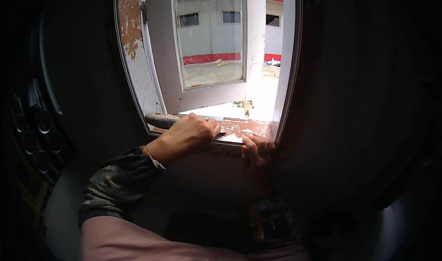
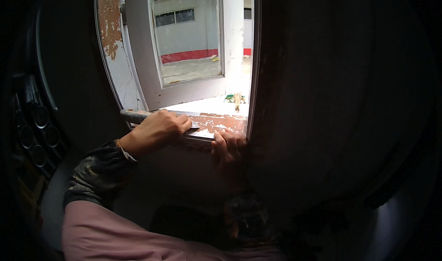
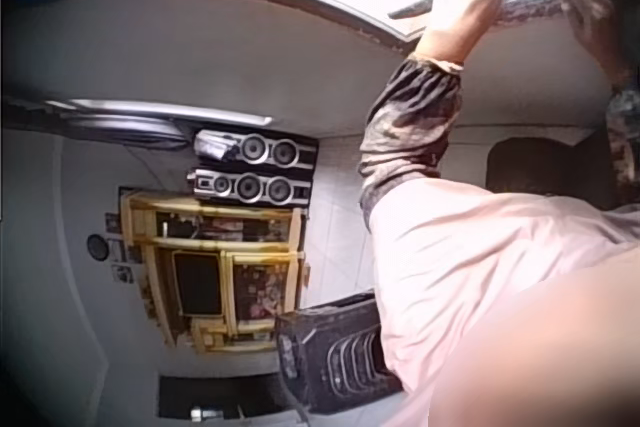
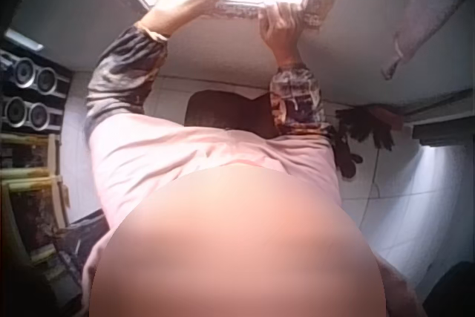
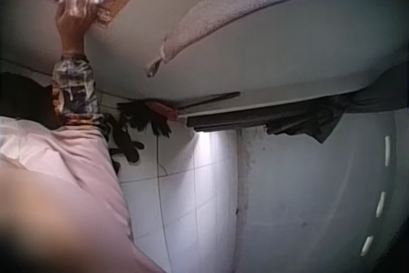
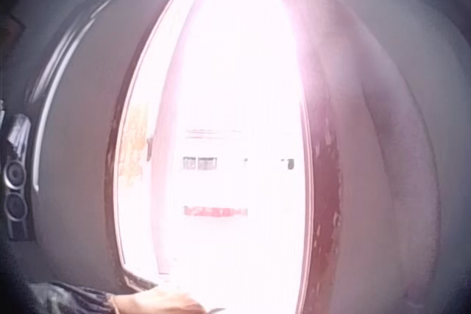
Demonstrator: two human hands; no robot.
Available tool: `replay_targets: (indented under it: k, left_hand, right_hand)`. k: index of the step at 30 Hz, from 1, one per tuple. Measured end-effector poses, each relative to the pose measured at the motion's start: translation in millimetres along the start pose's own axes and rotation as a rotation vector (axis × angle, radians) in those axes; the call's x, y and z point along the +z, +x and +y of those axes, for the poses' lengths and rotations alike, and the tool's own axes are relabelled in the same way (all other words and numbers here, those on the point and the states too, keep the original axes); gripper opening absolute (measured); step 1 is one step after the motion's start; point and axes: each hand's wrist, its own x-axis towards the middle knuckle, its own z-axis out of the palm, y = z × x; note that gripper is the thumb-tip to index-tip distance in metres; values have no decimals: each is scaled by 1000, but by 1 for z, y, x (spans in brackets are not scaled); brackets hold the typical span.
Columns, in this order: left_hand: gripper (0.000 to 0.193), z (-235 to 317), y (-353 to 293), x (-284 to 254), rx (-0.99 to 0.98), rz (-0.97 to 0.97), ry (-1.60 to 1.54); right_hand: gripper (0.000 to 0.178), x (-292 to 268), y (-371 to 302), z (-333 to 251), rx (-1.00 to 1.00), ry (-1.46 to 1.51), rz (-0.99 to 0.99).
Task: The person uses a metal scraper to remove old paint from a wooden window sill. They repeatedly scrape the surface, occasionally pausing to wipe away debris with their hand.
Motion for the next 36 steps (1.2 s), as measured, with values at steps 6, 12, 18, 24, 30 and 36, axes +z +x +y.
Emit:
replay_targets:
  k: [6, 12, 18, 24, 30, 36]
  left_hand:
    - [10, -2, 10, 3, 13, -15, -4]
    - [9, -2, -7, -2, 59, 7, 47]
    - [9, 4, 21, 8, 23, 12, 19]
    - [9, 5, 18, -1, 28, -34, 13]
    - [9, 3, 0, -11, 52, -49, 38]
    - [8, 4, 30, 2, 41, -17, -5]
  right_hand:
    - [20, -4, 2, 0, -13, -10, -11]
    - [19, 0, 2, -2, 13, 0, 14]
    - [18, -2, 3, -4, 20, 9, 12]
    - [21, -6, 4, -2, 4, 7, -16]
    - [20, -2, 2, -3, 26, 23, 4]
    - [20, -3, 3, -4, 30, 22, -10]
